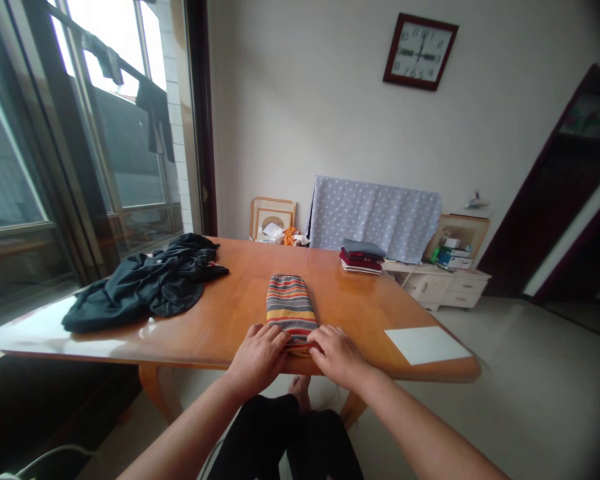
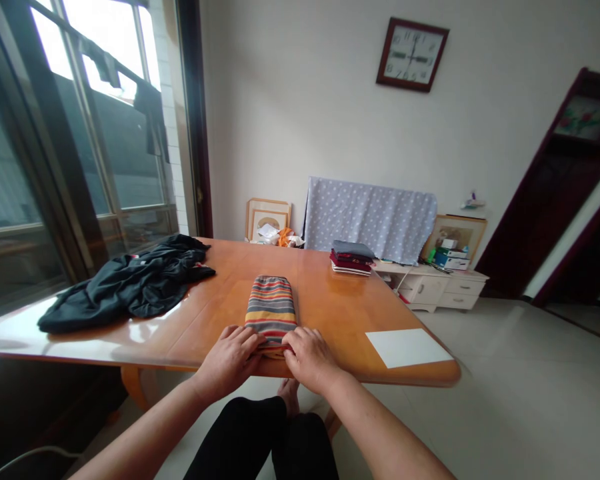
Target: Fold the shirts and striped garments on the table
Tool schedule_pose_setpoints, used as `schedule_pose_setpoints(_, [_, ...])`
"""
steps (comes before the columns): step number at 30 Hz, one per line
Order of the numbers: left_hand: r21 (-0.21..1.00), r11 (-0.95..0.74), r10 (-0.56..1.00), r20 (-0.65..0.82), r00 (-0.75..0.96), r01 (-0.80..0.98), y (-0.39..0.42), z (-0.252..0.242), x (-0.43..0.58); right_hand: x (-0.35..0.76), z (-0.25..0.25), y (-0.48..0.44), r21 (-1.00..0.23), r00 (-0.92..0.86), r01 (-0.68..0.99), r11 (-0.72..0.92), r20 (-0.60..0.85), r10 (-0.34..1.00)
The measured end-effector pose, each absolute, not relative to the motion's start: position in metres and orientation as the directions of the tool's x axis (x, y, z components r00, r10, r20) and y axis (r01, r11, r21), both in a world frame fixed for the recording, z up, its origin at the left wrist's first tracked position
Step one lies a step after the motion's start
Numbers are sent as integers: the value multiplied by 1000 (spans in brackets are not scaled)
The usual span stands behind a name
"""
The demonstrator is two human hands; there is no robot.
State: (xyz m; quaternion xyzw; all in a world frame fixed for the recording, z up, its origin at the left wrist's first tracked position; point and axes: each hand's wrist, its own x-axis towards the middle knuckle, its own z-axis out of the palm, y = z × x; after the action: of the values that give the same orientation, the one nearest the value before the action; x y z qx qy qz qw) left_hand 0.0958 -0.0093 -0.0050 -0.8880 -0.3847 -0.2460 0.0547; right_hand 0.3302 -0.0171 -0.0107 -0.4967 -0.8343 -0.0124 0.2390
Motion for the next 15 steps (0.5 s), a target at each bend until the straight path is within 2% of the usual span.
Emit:
schedule_pose_setpoints(5, [109, -700, 659, 478, 581, 706, -7, -4, 95, 326, -8, -22, -85, -472, 840, 536, 371, 800])
schedule_pose_setpoints(8, [112, -704, 657, 479, 583, 701, -7, -3, 95, 323, -11, -17, -53, -468, 849, 525, 384, 796])
schedule_pose_setpoints(15, [81, -714, 625, 523, 580, 696, -7, -2, 94, 326, -8, -3, -223, -372, 847, 483, 403, 836])
